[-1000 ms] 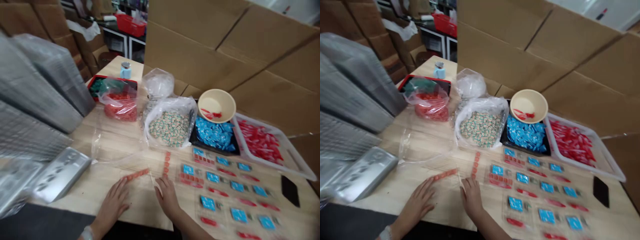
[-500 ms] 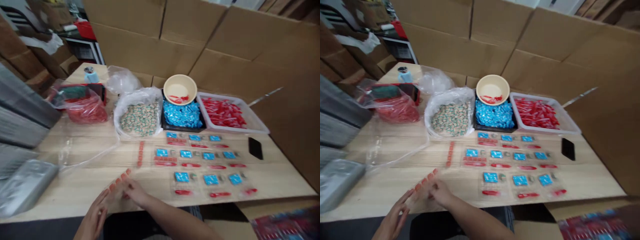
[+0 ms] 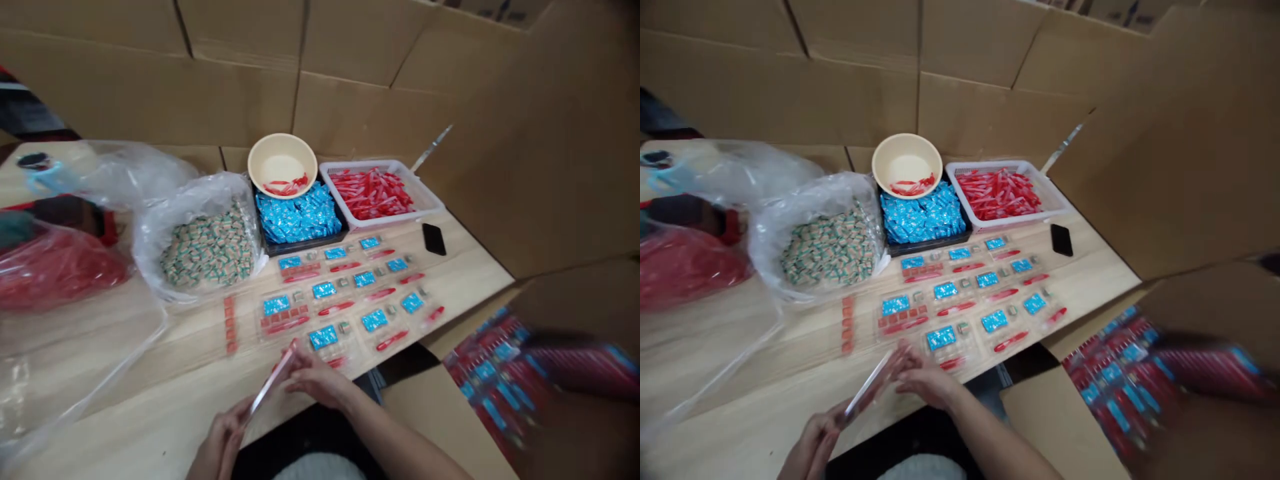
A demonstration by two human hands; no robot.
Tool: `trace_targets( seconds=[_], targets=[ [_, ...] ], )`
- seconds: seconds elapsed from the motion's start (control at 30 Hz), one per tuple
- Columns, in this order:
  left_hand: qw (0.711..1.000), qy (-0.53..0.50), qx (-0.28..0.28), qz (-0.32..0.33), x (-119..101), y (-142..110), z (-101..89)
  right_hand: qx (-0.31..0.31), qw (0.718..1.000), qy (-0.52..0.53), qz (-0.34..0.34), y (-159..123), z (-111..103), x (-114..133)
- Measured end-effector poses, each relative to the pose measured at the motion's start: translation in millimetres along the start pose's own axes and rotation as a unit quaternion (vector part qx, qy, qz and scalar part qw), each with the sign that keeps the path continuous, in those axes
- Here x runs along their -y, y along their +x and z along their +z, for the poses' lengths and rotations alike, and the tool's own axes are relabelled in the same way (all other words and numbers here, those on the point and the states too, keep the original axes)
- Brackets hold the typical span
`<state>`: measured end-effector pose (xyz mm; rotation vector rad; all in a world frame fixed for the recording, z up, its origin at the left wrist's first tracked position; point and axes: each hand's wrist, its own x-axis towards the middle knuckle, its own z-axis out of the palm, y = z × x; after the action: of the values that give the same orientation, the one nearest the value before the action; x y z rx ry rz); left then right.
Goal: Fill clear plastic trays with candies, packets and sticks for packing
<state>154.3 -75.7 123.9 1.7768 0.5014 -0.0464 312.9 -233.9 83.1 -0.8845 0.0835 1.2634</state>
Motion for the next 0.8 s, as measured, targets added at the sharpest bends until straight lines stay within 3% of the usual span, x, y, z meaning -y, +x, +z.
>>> trace_targets(
  seconds=[0.1, 0.2, 0.3, 0.43, 0.53, 0.67, 0.73, 0.8],
  targets=[
    [0.980, -0.106, 0.161, -0.054, -17.9, 51.3, 19.8, -0.122, 0.989, 0.027, -0.084, -32.0, -29.0, 12.1],
    [0.935, -0.221, 0.229, -0.155, -23.4, 97.8, 55.1, -0.263, 0.954, 0.053, -0.133, -53.0, -50.8, 8.3],
    [0.922, -0.241, 0.220, -0.208, -23.9, 128.2, 87.9, -0.354, 0.915, 0.102, -0.165, -58.2, -65.9, 0.4],
    [0.952, -0.174, 0.176, -0.182, -20.4, 144.8, 111.0, -0.415, 0.891, 0.118, -0.143, -54.3, -79.3, -4.9],
    [0.979, -0.081, 0.122, -0.146, -12.8, 148.4, 119.3, -0.449, 0.892, 0.026, -0.055, -55.1, -85.4, -3.4],
    [0.987, -0.006, 0.092, -0.130, -2.7, 150.7, 126.0, -0.452, 0.882, -0.131, 0.041, -62.6, -95.5, 3.6],
    [0.985, -0.001, 0.088, -0.145, -1.4, 151.0, 127.1, -0.461, 0.859, -0.220, 0.041, -66.6, -104.2, 7.7],
    [0.980, -0.026, 0.094, -0.172, -3.1, 149.9, 126.7, -0.479, 0.819, -0.317, 0.011, -69.9, -114.4, 11.8]
  ],
)
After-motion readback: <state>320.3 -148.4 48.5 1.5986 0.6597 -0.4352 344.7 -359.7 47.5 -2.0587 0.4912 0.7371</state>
